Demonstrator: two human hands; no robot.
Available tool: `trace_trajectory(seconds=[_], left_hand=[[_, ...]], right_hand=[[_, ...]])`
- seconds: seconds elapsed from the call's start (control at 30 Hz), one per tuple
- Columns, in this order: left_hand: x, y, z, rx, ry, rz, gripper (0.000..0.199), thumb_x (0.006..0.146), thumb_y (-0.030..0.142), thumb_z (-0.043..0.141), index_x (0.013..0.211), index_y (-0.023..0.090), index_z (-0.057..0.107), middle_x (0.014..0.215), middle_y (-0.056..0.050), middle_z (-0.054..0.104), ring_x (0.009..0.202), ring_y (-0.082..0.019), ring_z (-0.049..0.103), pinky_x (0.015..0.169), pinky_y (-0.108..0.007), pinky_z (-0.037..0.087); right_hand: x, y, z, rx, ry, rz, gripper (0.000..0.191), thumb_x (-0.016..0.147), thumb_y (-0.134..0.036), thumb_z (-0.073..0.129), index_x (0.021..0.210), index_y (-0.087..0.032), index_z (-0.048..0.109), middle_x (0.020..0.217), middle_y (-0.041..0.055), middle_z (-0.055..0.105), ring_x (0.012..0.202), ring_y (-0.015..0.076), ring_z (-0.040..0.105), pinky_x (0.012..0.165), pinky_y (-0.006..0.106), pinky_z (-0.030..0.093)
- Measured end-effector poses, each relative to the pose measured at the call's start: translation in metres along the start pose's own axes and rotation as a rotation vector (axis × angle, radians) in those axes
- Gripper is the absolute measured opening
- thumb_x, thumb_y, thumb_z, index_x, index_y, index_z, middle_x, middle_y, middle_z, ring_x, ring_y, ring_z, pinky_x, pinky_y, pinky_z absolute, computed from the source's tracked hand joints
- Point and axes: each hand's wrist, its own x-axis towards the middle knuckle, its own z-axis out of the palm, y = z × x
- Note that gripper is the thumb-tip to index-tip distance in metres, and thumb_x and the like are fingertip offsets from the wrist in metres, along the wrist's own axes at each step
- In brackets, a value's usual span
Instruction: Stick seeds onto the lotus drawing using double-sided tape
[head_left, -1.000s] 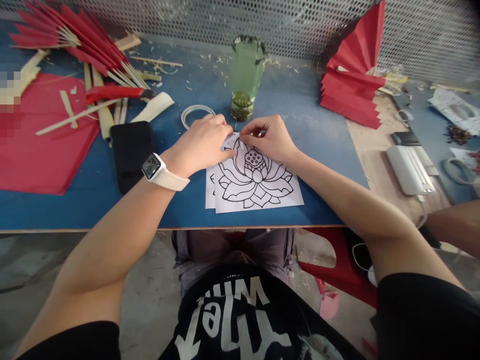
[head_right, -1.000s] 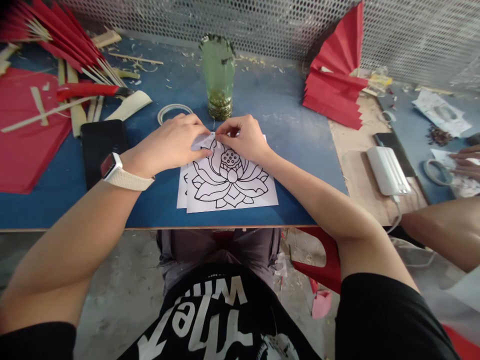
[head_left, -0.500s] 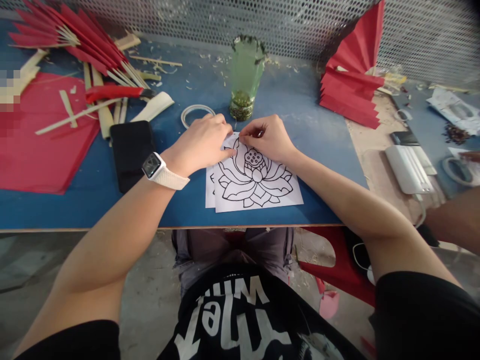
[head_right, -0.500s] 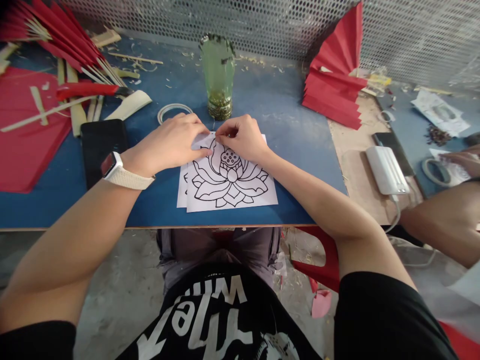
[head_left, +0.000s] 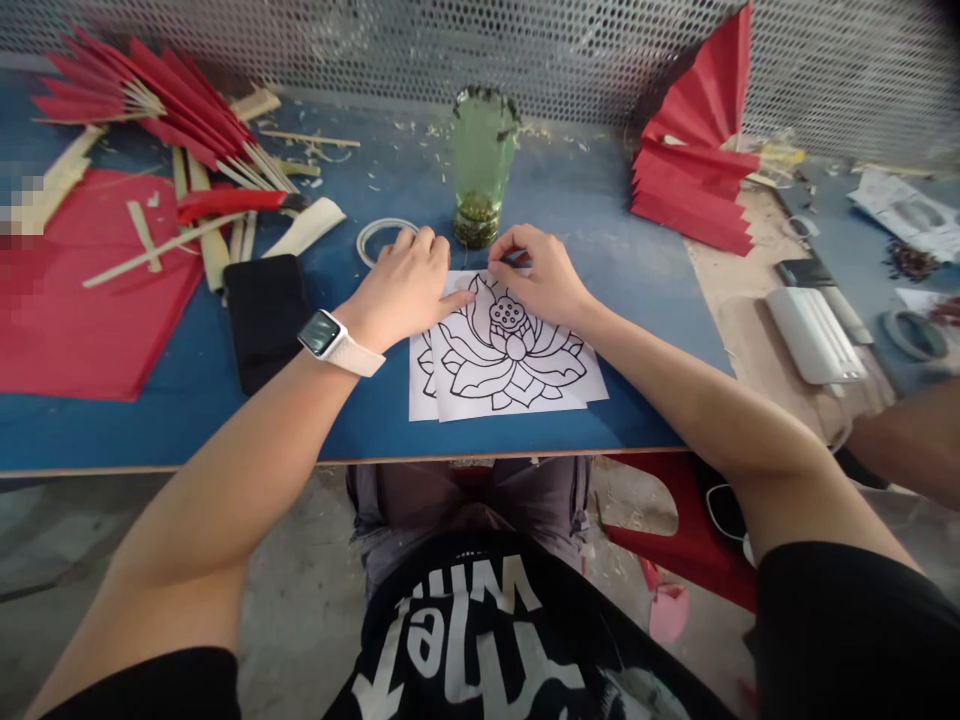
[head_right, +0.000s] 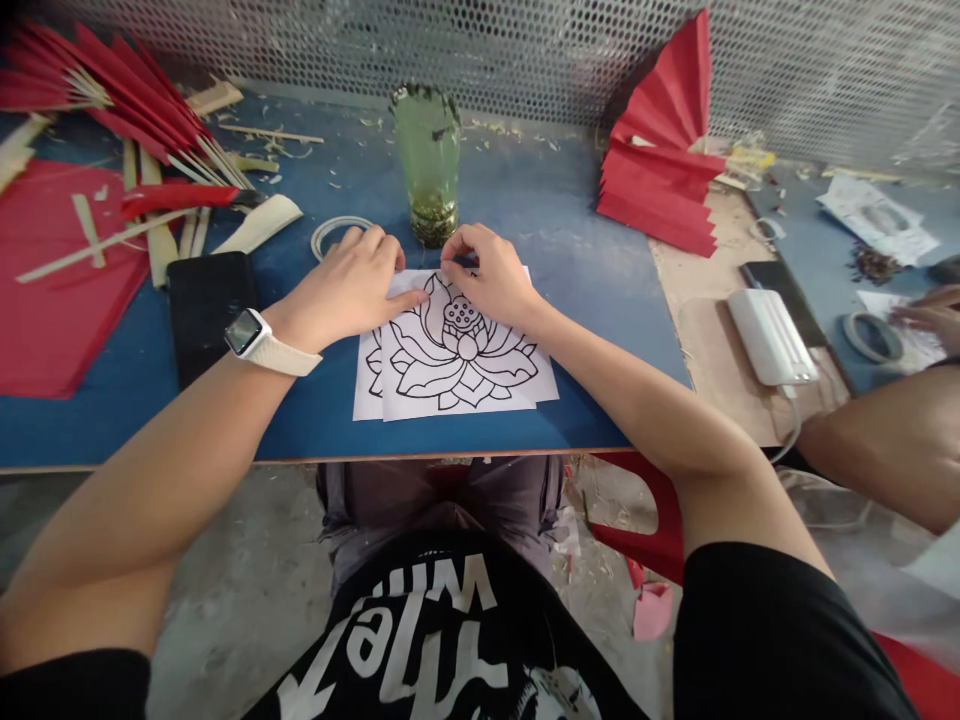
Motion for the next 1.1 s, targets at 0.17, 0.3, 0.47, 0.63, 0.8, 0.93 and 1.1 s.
trace_trajectory(seconds=[0.17, 0.3, 0.47, 0.63, 0.8, 0.93, 1.1], left_hand=[[-0.003, 0.01, -0.016, -0.013, -0.107, -0.013, 0.045, 0.123, 0.052, 0.074, 0.137, 0.01, 0.081, 0.145, -0.027, 0.081, 0.152, -0.053, 0.075, 0.128, -0.064, 0.066], [-0.013, 0.019, -0.028, 0.017, -0.122, 0.023, 0.052, 0.12, 0.055, 0.081, 0.145, 0.009, 0.081, 0.139, -0.025, 0.083, 0.146, -0.051, 0.078, 0.133, -0.063, 0.062], [-0.025, 0.018, -0.029, 0.095, -0.066, 0.071, 0.056, 0.122, 0.049, 0.071, 0.151, 0.004, 0.087, 0.15, -0.032, 0.081, 0.147, -0.053, 0.077, 0.135, -0.067, 0.063], [-0.034, 0.033, -0.036, 0.129, -0.13, 0.087, 0.059, 0.13, 0.046, 0.062, 0.148, -0.003, 0.09, 0.143, -0.034, 0.084, 0.146, -0.051, 0.082, 0.137, -0.062, 0.065], [-0.053, 0.061, -0.04, 0.173, -0.21, 0.129, 0.08, 0.133, 0.044, 0.064, 0.177, -0.023, 0.06, 0.172, -0.051, 0.072, 0.168, -0.062, 0.073, 0.144, -0.071, 0.06], [-0.071, 0.083, -0.044, 0.083, -0.217, 0.191, 0.093, 0.134, 0.047, 0.068, 0.192, -0.021, 0.043, 0.19, -0.053, 0.056, 0.177, -0.062, 0.068, 0.146, -0.072, 0.061], [-0.078, 0.091, -0.045, 0.023, -0.138, 0.225, 0.081, 0.13, 0.047, 0.075, 0.188, -0.008, 0.06, 0.196, -0.045, 0.056, 0.176, -0.062, 0.069, 0.146, -0.08, 0.06]], right_hand=[[-0.006, -0.005, 0.004, 0.051, 0.03, 0.04, 0.015, 0.11, -0.014, 0.073, 0.108, -0.029, 0.071, 0.119, 0.0054, 0.086, 0.113, 0.0263, 0.082, 0.106, 0.046, 0.067], [-0.026, -0.01, 0.004, 0.052, 0.065, 0.078, 0.013, 0.11, -0.017, 0.072, 0.106, -0.03, 0.07, 0.115, 0.0054, 0.086, 0.108, 0.0257, 0.08, 0.098, 0.045, 0.065], [-0.039, -0.01, 0.009, 0.117, 0.173, 0.087, 0.006, 0.112, -0.029, 0.069, 0.106, -0.031, 0.071, 0.117, 0.0064, 0.09, 0.113, 0.0274, 0.083, 0.1, 0.047, 0.066], [-0.03, -0.012, 0.016, 0.157, 0.119, 0.056, 0.006, 0.112, -0.033, 0.067, 0.108, -0.031, 0.07, 0.117, 0.0072, 0.091, 0.113, 0.027, 0.083, 0.106, 0.048, 0.066], [-0.041, -0.01, 0.005, 0.19, 0.074, 0.056, 0.012, 0.113, -0.041, 0.069, 0.112, -0.03, 0.071, 0.119, 0.0081, 0.091, 0.115, 0.0281, 0.085, 0.108, 0.051, 0.065], [-0.065, -0.006, -0.011, 0.22, 0.11, 0.093, 0.018, 0.112, -0.048, 0.074, 0.112, -0.03, 0.071, 0.12, 0.0084, 0.091, 0.114, 0.0289, 0.086, 0.109, 0.054, 0.066], [-0.086, -0.008, -0.019, 0.243, 0.202, 0.103, 0.011, 0.114, -0.041, 0.074, 0.115, -0.03, 0.075, 0.122, 0.0089, 0.093, 0.127, 0.0315, 0.091, 0.12, 0.058, 0.07]])
